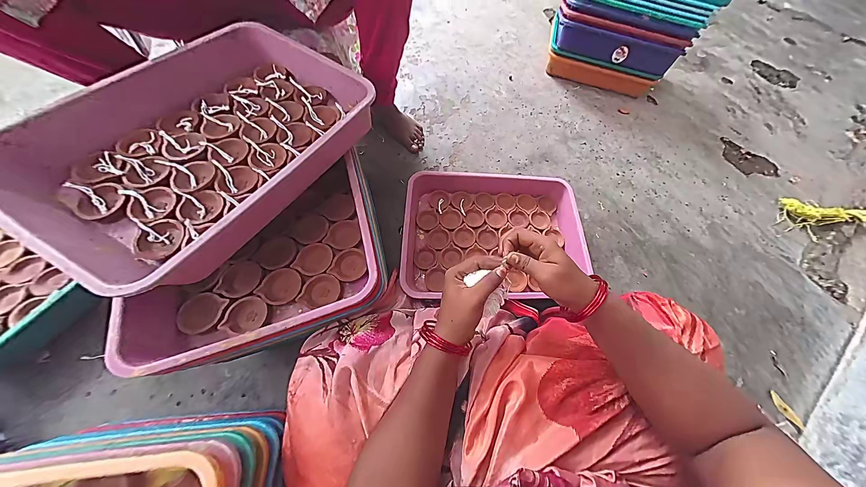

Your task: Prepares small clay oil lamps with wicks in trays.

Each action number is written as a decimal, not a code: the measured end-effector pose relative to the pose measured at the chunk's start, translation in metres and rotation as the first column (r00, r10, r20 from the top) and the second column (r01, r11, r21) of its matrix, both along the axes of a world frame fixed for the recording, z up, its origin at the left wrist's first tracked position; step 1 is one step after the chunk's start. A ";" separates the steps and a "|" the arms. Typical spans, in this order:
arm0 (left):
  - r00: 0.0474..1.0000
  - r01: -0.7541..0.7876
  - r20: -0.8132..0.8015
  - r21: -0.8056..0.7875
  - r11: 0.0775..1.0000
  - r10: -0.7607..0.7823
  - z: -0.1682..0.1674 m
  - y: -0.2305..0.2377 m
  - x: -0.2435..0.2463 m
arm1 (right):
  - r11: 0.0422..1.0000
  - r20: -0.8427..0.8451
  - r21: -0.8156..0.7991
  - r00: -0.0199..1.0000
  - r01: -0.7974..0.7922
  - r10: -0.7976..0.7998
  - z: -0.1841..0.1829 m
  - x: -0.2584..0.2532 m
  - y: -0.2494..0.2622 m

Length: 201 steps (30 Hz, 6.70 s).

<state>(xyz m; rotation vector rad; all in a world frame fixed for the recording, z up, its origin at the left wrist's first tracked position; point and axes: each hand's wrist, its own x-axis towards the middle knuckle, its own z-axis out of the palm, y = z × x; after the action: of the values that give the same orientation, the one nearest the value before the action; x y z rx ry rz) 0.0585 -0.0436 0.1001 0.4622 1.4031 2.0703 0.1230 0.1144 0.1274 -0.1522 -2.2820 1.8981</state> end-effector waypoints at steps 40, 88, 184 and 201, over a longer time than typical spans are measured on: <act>0.963 0.214 -0.078 -0.353 0.911 -0.256 -0.016 0.017 -0.005 | 0.441 0.177 0.896 0.877 0.043 -0.446 -0.113 -0.155 0.106; 0.877 0.027 0.472 0.137 0.990 -0.089 0.000 0.004 0.002 | 0.972 -0.010 0.225 0.997 -0.069 0.073 0.015 0.001 0.009; 0.863 -0.061 0.498 0.263 0.963 -0.082 -0.008 0.005 0.004 | 0.867 -0.395 0.492 0.908 0.079 0.141 -0.006 -0.001 0.002; 0.875 -0.088 0.484 0.222 0.971 -0.031 -0.005 0.004 0.001 | 0.870 -0.313 0.491 0.938 0.027 0.147 -0.012 -0.003 0.008</act>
<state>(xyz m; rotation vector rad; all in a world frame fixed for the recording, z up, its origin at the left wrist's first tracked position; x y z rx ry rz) 0.0596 -0.0391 0.0948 -0.0002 0.8733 2.1887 0.1196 0.1223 0.1158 0.2979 -2.4403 1.1811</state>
